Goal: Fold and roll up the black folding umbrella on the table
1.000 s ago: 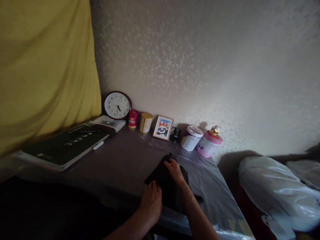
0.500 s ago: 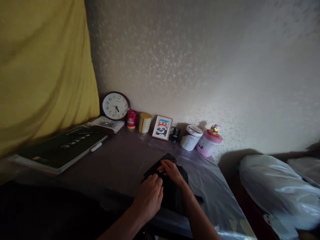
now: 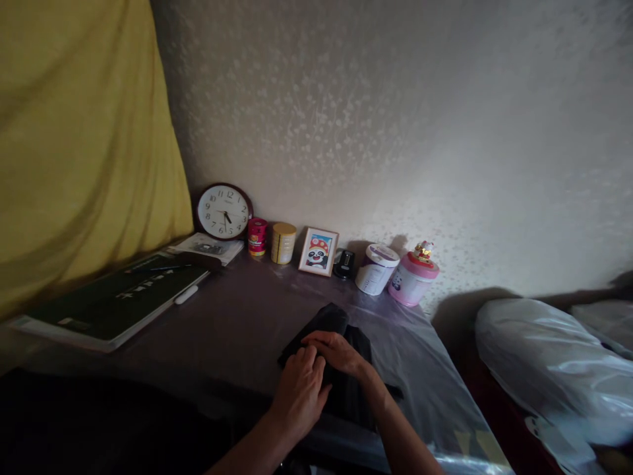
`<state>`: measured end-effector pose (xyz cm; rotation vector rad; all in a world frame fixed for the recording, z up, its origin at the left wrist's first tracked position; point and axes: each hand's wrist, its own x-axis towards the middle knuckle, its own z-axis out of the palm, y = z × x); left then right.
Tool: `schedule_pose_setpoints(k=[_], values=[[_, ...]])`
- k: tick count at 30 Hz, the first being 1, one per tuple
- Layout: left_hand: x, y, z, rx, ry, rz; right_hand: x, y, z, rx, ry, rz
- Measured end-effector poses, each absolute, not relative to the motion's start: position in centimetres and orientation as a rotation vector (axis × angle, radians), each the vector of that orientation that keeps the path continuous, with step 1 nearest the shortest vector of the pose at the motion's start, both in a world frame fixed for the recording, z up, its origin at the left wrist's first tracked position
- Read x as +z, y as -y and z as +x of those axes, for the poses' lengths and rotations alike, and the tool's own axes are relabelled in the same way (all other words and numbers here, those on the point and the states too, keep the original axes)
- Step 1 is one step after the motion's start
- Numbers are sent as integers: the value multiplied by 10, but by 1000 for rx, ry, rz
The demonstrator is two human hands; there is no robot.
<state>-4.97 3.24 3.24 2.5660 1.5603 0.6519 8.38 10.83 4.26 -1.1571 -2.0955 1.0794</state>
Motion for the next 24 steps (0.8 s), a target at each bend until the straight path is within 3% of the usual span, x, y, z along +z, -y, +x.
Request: schedule_pose_setpoints(k=[15,24], values=[[4,-32,-40,624,-1677,2558,17,-101,109,263,2273,-1008],[-14,-32,-36,534,-1671,2510,5,-162,125,209,2268,-1147]])
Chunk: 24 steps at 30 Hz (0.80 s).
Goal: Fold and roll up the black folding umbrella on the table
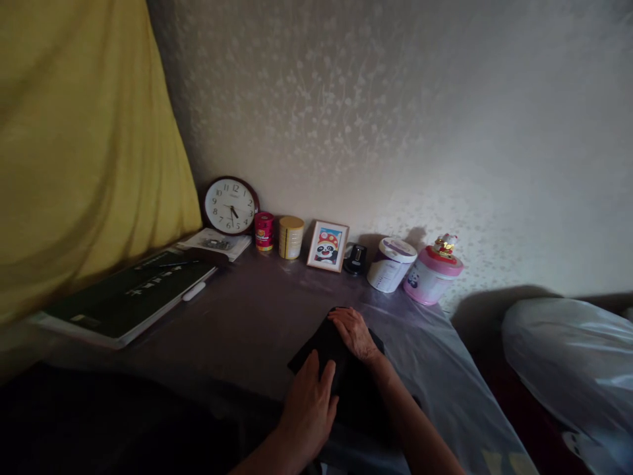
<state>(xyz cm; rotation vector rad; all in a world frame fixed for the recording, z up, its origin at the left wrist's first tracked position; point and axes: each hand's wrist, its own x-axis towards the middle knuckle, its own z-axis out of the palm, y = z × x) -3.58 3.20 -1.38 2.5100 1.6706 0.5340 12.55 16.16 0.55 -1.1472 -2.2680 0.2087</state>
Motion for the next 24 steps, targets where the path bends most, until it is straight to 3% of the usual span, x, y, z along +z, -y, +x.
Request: schedule_pose_setpoints(k=[8,14,19,24], values=[[1,-35,-34,356,-1672,2470,4,-195,142,480,1983,-1475],[-10,-33,-32,508,-1716,2446,14,-161,141,183,1861,-1434],[-4,-32,-32,473,-1711,2417,2,-126,120,176,2152,-1186],[4,-33,-36,419,-1667,2412,-3,-148,133,83,1896,-1440]])
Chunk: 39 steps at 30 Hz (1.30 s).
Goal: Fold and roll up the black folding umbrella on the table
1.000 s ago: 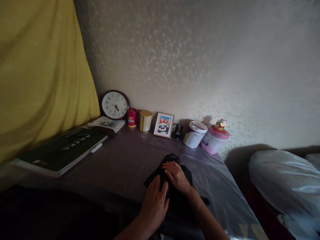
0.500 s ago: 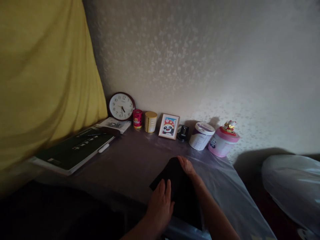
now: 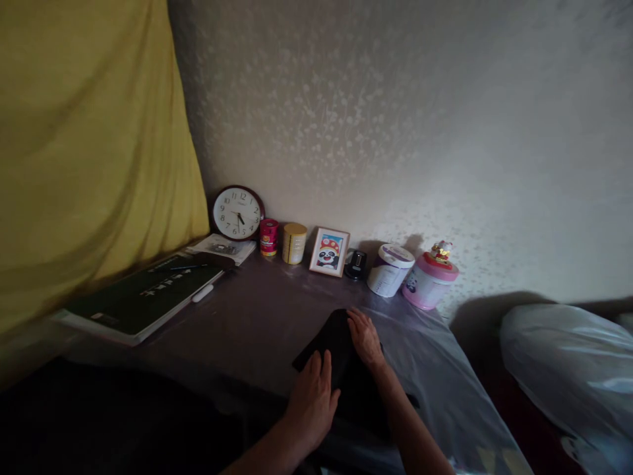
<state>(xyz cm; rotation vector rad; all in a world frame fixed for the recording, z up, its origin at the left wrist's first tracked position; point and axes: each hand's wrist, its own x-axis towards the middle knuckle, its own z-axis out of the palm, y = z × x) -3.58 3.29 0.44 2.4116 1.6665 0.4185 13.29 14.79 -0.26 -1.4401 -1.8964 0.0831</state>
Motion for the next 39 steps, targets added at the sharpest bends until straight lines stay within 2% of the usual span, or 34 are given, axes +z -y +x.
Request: schedule_pose_setpoints(k=[5,9,14,17,25,30,35,39], values=[[7,-32,-42,404,-1620,2401,4,-130,182,214,1515,-1797],[11,-27,-50,371,-1514,2361,1,-90,211,347,1435,-1980],[9,-25,-57,332,-1473,2281,-2,-66,206,745,1221,-1946],[5,-27,-57,339,-1462,2241,1,-63,195,860,1168,-1913],[13,-29,-58,258,-1494,2262,8,-64,195,666,1268,-2006],[13,-29,-59,224,-1530,2272,4,-68,195,826,1180,-1986],[9,-29,-60,221,-1559,2280,10,-66,188,705,1237,-1895],[9,-27,-59,224,-1589,2301,21,-66,175,772,1160,-1832]])
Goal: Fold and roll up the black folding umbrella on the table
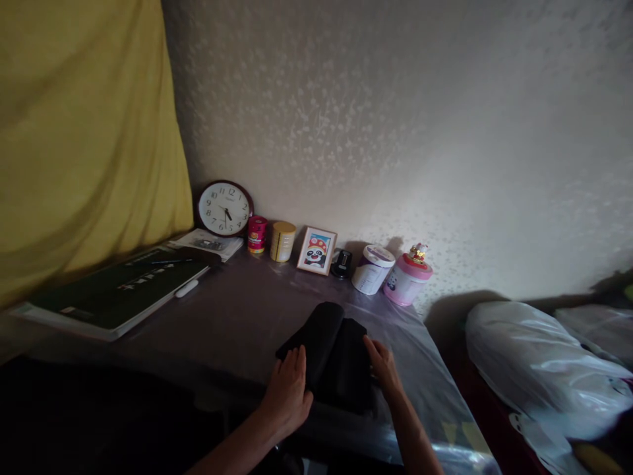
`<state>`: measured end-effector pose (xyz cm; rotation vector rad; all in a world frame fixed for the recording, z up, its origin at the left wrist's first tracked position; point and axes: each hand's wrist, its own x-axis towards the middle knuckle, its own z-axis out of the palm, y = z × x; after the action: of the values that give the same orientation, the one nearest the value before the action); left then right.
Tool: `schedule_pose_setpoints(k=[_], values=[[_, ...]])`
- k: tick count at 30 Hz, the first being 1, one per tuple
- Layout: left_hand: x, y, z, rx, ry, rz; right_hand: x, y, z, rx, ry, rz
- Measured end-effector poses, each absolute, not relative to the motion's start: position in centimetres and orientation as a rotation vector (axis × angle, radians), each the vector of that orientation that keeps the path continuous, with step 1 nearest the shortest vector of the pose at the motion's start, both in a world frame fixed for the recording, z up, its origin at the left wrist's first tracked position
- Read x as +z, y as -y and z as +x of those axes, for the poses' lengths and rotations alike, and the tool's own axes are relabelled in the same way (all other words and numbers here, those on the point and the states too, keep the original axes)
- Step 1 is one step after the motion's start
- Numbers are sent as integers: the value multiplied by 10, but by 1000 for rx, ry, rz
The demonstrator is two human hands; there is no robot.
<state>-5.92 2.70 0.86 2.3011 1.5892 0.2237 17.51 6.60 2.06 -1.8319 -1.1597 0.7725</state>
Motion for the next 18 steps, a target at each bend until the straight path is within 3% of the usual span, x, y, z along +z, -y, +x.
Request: schedule_pose_setpoints(k=[18], values=[[22,-25,-62,161,-1590,2306,54,-114,118,779,1270,-1390]])
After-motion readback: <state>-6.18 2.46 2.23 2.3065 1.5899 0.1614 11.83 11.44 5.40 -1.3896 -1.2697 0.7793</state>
